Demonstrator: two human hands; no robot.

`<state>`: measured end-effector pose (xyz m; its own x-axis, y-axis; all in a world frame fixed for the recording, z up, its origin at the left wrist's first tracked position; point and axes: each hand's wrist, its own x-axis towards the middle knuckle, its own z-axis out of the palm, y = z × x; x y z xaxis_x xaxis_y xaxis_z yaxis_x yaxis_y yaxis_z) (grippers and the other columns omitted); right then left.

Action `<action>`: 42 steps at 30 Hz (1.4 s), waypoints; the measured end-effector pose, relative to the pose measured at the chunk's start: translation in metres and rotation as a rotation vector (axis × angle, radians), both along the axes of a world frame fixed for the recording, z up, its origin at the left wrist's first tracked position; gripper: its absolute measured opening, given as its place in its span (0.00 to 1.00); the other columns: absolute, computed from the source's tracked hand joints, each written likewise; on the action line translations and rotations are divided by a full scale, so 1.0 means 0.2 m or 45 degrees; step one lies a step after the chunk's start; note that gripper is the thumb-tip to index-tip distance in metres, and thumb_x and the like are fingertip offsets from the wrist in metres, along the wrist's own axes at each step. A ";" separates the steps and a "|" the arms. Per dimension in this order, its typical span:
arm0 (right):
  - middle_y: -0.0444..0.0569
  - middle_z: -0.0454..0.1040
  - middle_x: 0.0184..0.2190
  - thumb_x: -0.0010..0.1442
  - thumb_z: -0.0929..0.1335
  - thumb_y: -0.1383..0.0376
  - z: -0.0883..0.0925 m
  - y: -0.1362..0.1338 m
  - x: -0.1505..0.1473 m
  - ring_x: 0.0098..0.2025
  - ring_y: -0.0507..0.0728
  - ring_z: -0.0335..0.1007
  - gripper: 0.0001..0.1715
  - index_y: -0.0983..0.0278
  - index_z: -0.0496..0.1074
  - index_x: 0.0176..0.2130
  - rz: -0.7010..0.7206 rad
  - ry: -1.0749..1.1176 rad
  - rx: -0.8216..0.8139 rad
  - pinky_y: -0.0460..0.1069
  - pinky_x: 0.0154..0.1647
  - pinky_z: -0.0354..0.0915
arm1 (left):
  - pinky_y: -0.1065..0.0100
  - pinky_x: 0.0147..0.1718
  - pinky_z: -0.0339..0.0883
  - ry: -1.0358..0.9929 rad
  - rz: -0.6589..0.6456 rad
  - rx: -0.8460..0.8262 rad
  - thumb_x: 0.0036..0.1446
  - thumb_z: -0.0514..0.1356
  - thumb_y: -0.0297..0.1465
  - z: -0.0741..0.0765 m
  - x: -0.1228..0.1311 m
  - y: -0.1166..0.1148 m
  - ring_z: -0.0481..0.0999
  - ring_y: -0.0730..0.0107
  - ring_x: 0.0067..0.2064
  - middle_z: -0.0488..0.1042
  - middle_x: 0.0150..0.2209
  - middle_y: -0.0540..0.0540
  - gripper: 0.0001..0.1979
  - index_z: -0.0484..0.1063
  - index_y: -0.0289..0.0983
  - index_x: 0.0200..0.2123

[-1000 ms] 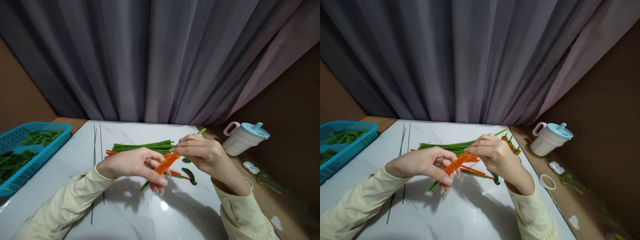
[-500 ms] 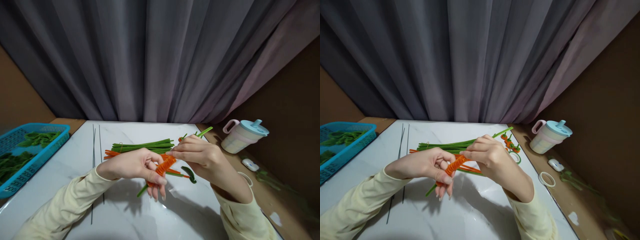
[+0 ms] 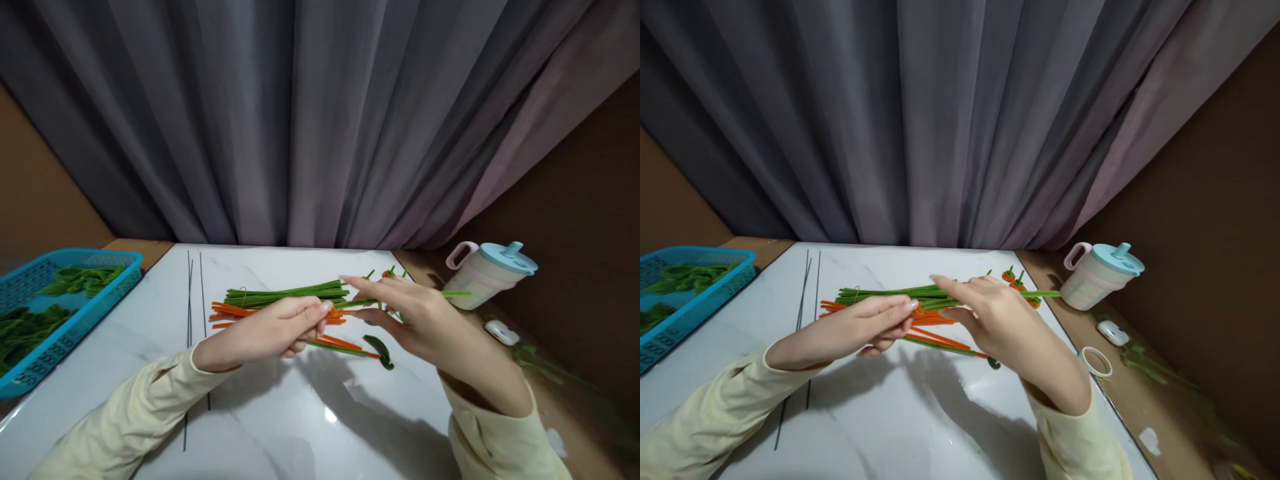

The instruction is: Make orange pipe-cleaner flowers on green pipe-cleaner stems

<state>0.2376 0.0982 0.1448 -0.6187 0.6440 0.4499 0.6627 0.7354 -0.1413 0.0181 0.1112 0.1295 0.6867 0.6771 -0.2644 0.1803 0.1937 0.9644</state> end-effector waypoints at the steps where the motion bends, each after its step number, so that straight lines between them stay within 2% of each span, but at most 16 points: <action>1: 0.53 0.76 0.37 0.63 0.62 0.68 0.01 0.00 0.03 0.36 0.57 0.72 0.21 0.67 0.62 0.55 -0.027 0.028 -0.050 0.49 0.34 0.66 | 0.78 0.17 0.44 -0.032 0.034 -0.059 0.61 0.48 0.46 0.00 0.00 0.01 0.45 0.81 0.21 0.47 0.22 0.57 0.19 0.56 0.37 0.27; 4: 0.52 0.75 0.42 0.64 0.60 0.68 0.05 -0.02 0.09 0.38 0.55 0.73 0.20 0.64 0.59 0.55 -0.013 0.064 -0.207 0.46 0.35 0.67 | 0.78 0.15 0.37 -0.135 0.124 -0.133 0.60 0.50 0.44 0.02 -0.02 0.04 0.41 0.82 0.20 0.45 0.21 0.57 0.19 0.53 0.37 0.24; 7: 0.50 0.75 0.43 0.62 0.58 0.74 0.06 -0.05 0.09 0.39 0.54 0.74 0.20 0.62 0.64 0.51 0.128 -0.005 -0.351 0.44 0.36 0.67 | 0.78 0.14 0.34 -0.254 0.191 -0.160 0.59 0.53 0.42 0.02 -0.02 0.07 0.39 0.83 0.18 0.44 0.19 0.58 0.21 0.49 0.37 0.21; 10: 0.49 0.76 0.41 0.56 0.57 0.80 0.07 -0.08 0.03 0.39 0.54 0.73 0.26 0.62 0.68 0.49 0.238 -0.118 -0.508 0.44 0.38 0.67 | 0.78 0.12 0.35 -0.369 0.258 -0.270 0.58 0.54 0.40 0.00 -0.01 0.10 0.39 0.84 0.17 0.41 0.18 0.58 0.23 0.47 0.37 0.19; 14: 0.48 0.75 0.40 0.46 0.55 0.84 0.09 -0.11 -0.02 0.39 0.52 0.72 0.37 0.65 0.66 0.52 0.345 -0.204 -0.677 0.44 0.38 0.66 | 0.78 0.11 0.42 -0.507 0.279 -0.467 0.59 0.52 0.35 -0.03 -0.01 0.14 0.43 0.84 0.14 0.44 0.15 0.58 0.22 0.49 0.37 0.16; 16: 0.49 0.75 0.39 0.46 0.55 0.84 0.10 -0.13 -0.03 0.38 0.51 0.71 0.37 0.66 0.66 0.53 0.437 -0.212 -0.632 0.43 0.37 0.65 | 0.77 0.11 0.46 -0.555 0.283 -0.539 0.58 0.51 0.34 -0.04 -0.01 0.15 0.47 0.83 0.13 0.47 0.13 0.57 0.22 0.51 0.36 0.14; 18: 0.48 0.74 0.33 0.52 0.55 0.83 0.09 -0.16 -0.04 0.34 0.51 0.69 0.31 0.66 0.68 0.51 0.479 -0.222 -0.480 0.44 0.34 0.63 | 0.77 0.12 0.50 -0.592 0.317 -0.593 0.58 0.51 0.33 -0.04 -0.01 0.16 0.52 0.82 0.13 0.50 0.13 0.56 0.21 0.53 0.35 0.14; 21: 0.46 0.69 0.26 0.64 0.55 0.75 0.08 -0.21 -0.08 0.28 0.52 0.62 0.20 0.63 0.70 0.46 0.326 -0.186 -0.103 0.46 0.28 0.58 | 0.77 0.13 0.54 -0.622 0.341 -0.676 0.56 0.52 0.33 -0.06 0.00 0.16 0.56 0.81 0.15 0.52 0.14 0.55 0.20 0.55 0.35 0.13; 24: 0.49 0.70 0.31 0.67 0.56 0.65 0.07 -0.27 -0.13 0.30 0.53 0.61 0.17 0.60 0.72 0.42 0.130 -0.101 0.144 0.47 0.28 0.57 | 0.77 0.12 0.53 -0.640 0.360 -0.733 0.54 0.55 0.33 -0.08 0.01 0.17 0.53 0.82 0.14 0.49 0.13 0.57 0.21 0.53 0.36 0.13; 26: 0.48 0.71 0.31 0.68 0.56 0.64 0.07 -0.29 -0.15 0.30 0.52 0.60 0.18 0.60 0.72 0.41 0.147 -0.099 0.122 0.47 0.29 0.58 | 0.77 0.11 0.48 -0.651 0.386 -0.741 0.53 0.56 0.32 -0.09 0.01 0.17 0.48 0.83 0.13 0.46 0.13 0.58 0.21 0.51 0.36 0.13; 29: 0.44 0.69 0.24 0.69 0.54 0.66 0.04 -0.27 -0.18 0.27 0.51 0.60 0.19 0.62 0.71 0.42 0.344 -0.159 0.028 0.47 0.31 0.57 | 0.78 0.10 0.43 -0.670 0.362 -0.743 0.52 0.56 0.31 -0.09 0.00 0.17 0.43 0.84 0.13 0.43 0.13 0.59 0.21 0.50 0.36 0.13; 31: 0.42 0.68 0.22 0.67 0.57 0.67 0.00 -0.23 -0.19 0.26 0.51 0.60 0.14 0.63 0.71 0.41 0.388 -0.183 -0.007 0.48 0.30 0.54 | 0.78 0.10 0.42 -0.683 0.329 -0.758 0.52 0.55 0.31 -0.09 0.00 0.16 0.44 0.83 0.13 0.43 0.13 0.58 0.21 0.50 0.37 0.13; 33: 0.41 0.67 0.21 0.65 0.61 0.67 -0.05 -0.18 -0.21 0.23 0.51 0.58 0.10 0.64 0.70 0.36 0.314 -0.196 -0.012 0.48 0.26 0.50 | 0.77 0.10 0.44 -0.693 0.325 -0.775 0.52 0.55 0.31 -0.08 0.00 0.15 0.44 0.83 0.14 0.43 0.13 0.58 0.20 0.50 0.37 0.12; 37: 0.41 0.65 0.17 0.63 0.63 0.66 -0.14 -0.14 -0.27 0.20 0.51 0.54 0.15 0.64 0.65 0.24 0.102 -0.150 0.174 0.50 0.25 0.44 | 0.76 0.10 0.47 -0.748 0.447 -0.735 0.52 0.54 0.31 -0.07 0.01 0.14 0.45 0.81 0.13 0.42 0.12 0.58 0.21 0.48 0.38 0.12; 42: 0.42 0.64 0.15 0.60 0.63 0.68 -0.19 -0.14 -0.33 0.19 0.52 0.52 0.17 0.64 0.62 0.20 -0.022 -0.070 0.303 0.51 0.25 0.39 | 0.75 0.11 0.46 -0.854 0.557 -0.644 0.51 0.53 0.30 -0.06 0.01 0.11 0.44 0.81 0.13 0.40 0.12 0.57 0.21 0.46 0.38 0.11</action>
<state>0.1711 0.0701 0.1059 -0.6366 0.5346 0.5559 0.6772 0.7324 0.0712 0.0210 0.1338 0.1166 0.5142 0.8237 -0.2391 -0.5690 0.5362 0.6235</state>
